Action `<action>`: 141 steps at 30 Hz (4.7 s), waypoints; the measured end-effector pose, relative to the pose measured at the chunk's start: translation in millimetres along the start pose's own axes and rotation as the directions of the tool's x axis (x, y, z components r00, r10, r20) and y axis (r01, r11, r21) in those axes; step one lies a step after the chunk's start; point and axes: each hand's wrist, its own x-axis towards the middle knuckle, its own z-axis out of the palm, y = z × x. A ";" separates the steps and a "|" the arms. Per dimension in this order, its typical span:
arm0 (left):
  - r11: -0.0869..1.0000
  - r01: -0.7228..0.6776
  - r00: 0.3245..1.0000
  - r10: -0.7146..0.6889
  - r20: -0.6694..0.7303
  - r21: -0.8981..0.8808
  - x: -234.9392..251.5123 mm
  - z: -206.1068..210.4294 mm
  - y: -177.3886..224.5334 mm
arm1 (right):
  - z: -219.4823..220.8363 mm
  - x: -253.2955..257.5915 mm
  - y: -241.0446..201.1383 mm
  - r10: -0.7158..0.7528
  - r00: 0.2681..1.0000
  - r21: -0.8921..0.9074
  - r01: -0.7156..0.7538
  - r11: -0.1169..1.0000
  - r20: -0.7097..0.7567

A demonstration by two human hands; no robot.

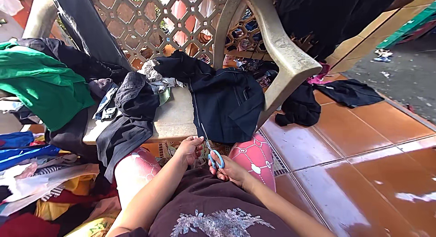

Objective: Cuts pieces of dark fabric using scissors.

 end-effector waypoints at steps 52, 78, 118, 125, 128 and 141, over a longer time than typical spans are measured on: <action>0.950 -0.208 0.936 0.124 0.329 0.234 -12.1 -1.5 -12.5 | 3.9 -3.6 4.2 -0.040 0.994 0.098 0.050 0.994 -0.101; 0.980 -0.166 0.897 0.195 0.395 -0.109 16.2 -3.7 11.2 | -2.9 -14.5 4.7 -0.138 0.990 0.029 0.139 0.990 -0.041; 0.944 -0.323 0.618 0.270 0.739 -0.075 15.4 -12.0 1.4 | 8.1 -25.9 3.4 -0.262 0.965 0.112 0.262 0.959 -0.011; 0.947 -0.315 0.634 0.262 0.727 -0.066 12.0 -12.6 0.2 | 10.7 -27.0 3.8 -0.249 0.967 0.078 0.253 0.964 -0.057; 0.945 -0.324 0.638 0.253 0.728 -0.044 11.1 -13.9 -0.2 | 11.2 -27.0 3.0 -0.234 0.971 0.107 0.238 0.965 -0.053; 0.939 -0.343 0.629 0.211 0.749 0.024 6.1 -10.2 -5.4 | 8.5 -24.4 1.0 -0.204 0.976 0.156 0.215 0.964 -0.080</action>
